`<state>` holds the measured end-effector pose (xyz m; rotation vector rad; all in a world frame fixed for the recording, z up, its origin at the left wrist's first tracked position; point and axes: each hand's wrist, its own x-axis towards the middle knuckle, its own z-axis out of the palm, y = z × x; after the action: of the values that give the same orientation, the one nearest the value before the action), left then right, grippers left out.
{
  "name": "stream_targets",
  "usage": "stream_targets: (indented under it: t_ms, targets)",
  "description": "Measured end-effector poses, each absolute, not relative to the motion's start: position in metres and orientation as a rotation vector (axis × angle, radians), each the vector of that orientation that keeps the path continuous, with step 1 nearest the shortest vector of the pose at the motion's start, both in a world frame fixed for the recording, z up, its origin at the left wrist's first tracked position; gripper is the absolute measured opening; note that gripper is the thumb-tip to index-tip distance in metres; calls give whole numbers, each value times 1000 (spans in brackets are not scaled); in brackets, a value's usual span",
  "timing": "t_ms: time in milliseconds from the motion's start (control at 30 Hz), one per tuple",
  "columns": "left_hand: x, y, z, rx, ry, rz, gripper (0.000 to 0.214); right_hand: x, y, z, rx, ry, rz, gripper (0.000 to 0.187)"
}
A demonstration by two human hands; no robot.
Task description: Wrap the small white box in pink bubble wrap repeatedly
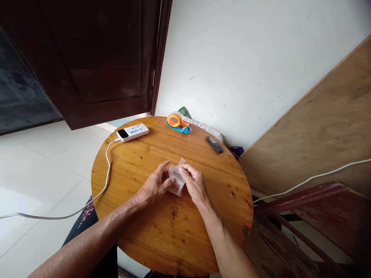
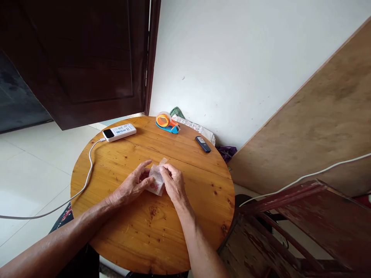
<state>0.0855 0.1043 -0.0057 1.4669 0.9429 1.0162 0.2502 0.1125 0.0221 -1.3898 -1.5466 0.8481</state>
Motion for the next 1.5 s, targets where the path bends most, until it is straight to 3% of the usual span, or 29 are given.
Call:
stream_targets:
  t_ms: [233,467,633,1000,1500]
  targets:
    - [85,102,3,1745,1196,939,51,250,100,25,-1426,-1617,759,31]
    - [90,101,7,1905,1370,822,46,246,105,18,-1452,-1518,896,22]
    - [89,99,8,1940,1386,912,38,242,110,14,-1453,-1522,736,20]
    - [74,96,10,1905,1114,901,47,244,118,10,-1428,-1507,706,23]
    - [75,98,4,1856,1221,922,50,244,104,20,-1294,-1513,710,19]
